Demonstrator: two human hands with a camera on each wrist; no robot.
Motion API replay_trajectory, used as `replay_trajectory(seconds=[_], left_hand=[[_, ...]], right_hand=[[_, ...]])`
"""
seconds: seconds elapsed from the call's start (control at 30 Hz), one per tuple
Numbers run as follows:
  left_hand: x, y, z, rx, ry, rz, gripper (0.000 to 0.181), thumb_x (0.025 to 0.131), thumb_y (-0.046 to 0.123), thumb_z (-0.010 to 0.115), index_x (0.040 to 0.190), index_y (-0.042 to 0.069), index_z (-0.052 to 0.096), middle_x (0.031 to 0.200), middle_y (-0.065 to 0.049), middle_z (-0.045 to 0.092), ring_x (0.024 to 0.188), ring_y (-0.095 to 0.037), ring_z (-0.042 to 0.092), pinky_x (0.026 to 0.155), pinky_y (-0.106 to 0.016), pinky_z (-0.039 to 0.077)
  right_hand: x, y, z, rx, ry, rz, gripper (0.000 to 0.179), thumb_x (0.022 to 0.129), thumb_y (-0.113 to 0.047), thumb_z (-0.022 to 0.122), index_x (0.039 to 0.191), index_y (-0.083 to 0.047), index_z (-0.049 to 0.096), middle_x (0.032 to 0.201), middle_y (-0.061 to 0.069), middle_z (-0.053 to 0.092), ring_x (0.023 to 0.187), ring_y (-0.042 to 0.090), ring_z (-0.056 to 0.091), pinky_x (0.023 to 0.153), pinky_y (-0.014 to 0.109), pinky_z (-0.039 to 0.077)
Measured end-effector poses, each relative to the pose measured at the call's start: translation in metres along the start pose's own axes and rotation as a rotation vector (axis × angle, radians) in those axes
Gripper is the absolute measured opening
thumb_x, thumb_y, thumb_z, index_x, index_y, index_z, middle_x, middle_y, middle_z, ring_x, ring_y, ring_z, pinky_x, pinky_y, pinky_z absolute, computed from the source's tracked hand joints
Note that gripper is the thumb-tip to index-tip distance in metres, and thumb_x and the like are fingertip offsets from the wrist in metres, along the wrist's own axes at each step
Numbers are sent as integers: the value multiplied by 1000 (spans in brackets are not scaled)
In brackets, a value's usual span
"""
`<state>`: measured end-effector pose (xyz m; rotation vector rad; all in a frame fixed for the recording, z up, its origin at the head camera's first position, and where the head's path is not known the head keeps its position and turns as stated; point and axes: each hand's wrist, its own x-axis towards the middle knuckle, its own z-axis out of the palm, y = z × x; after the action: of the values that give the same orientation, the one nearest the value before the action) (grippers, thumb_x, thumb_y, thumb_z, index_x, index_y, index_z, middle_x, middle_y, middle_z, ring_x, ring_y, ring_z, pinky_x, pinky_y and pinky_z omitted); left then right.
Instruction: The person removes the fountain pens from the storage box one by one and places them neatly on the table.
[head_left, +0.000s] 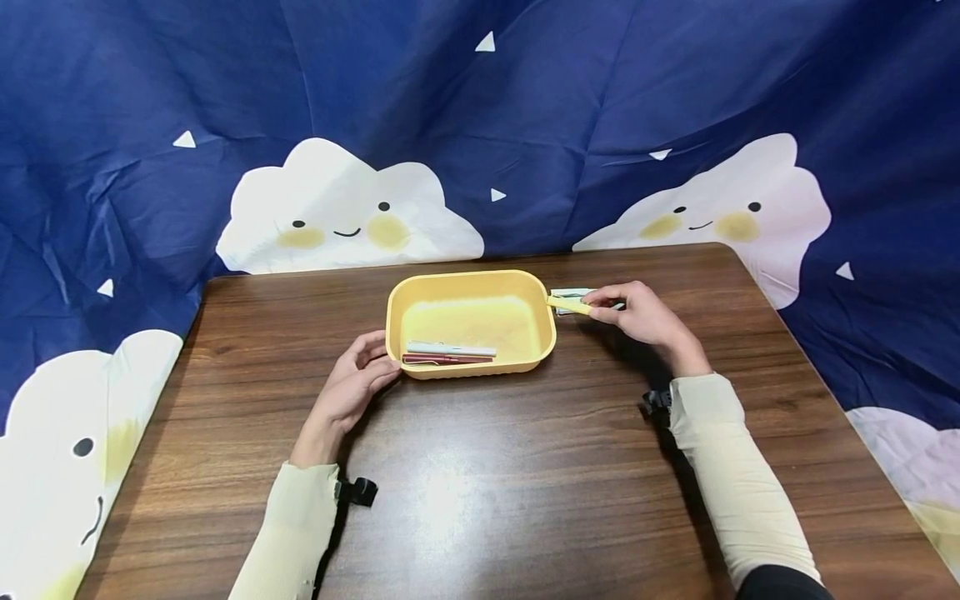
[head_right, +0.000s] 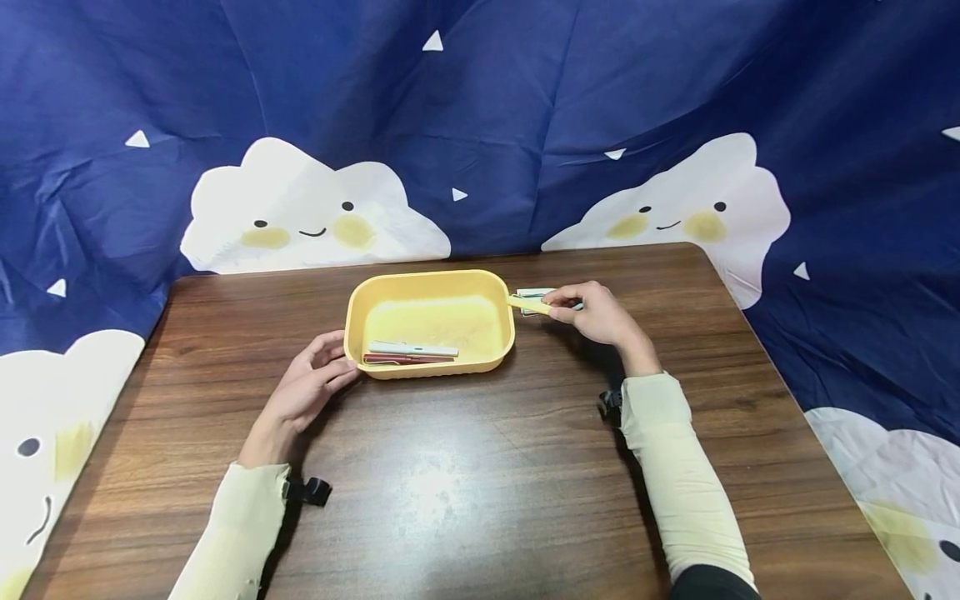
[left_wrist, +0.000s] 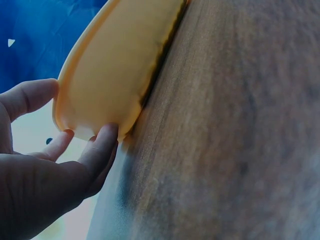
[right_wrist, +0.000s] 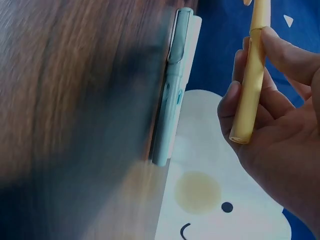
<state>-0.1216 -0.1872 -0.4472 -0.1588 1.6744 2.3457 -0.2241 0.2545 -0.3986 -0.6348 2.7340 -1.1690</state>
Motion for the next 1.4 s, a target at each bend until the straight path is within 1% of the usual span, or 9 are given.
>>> replay_trajectory(seconds=[0.23,0.47,0.63,0.77,0.9,1.07,1.27,1.4], left_hand=[[0,0,-1,-7,3,0,63,92,-15,56,149,-8,30,137,-25,39,105,-18,60,96,-27,54],[1,0,0,-5,1,-4,63,92,-15,56,149,-8,29,136,-24,39,105,-17,60,94,-26,54],[1,1,0,-4,1,-1,63,93,-15,56,149,-8,29,136,-24,39,107,-18,59,94,-25,54],[0,1,-1,1,1,1,63,93,-14,56,150,-8,29,137,-24,39,108,-19,59,96,-27,54],[0,1,-1,1,-2,-2,63,93,-14,56,150,-8,29,136,-24,39,107,-18,60,98,-29,53],[0,0,0,-5,-1,-2,64,92,-15,56,149,-8,29,135,-23,40,106,-17,60,98,-29,53],[1,0,0,-6,-2,-2,63,92,-15,56,149,-7,30,133,-21,41,106,-17,60,97,-28,54],[1,0,-1,-6,-3,-3,63,92,-15,56,149,-7,30,133,-21,41,106,-17,60,96,-27,54]], right_hand=[[-4,8,-4,-20,-15,25,15,94,-2,71,107,2,75,96,13,71,85,18,58,72,20,46],[-5,22,-5,-56,-60,33,15,94,-4,72,108,-1,76,90,10,71,83,20,57,71,21,44],[-4,32,-4,-88,-89,26,16,93,-4,73,109,-2,76,98,12,73,86,22,57,74,22,44],[-1,34,-2,-111,-109,15,18,93,-3,73,110,-2,76,104,14,73,86,23,58,75,26,47],[0,34,0,-140,-127,27,18,93,-3,72,111,-2,76,106,14,73,87,24,60,78,34,49],[2,34,2,-159,-125,47,18,92,-3,73,110,-3,77,105,14,73,89,26,60,80,40,49],[3,39,4,-170,-111,49,17,92,-3,74,109,-4,77,104,13,74,91,26,61,81,40,49],[4,39,6,-191,-89,37,19,91,-1,74,109,-3,77,98,12,72,88,26,61,79,40,49]])
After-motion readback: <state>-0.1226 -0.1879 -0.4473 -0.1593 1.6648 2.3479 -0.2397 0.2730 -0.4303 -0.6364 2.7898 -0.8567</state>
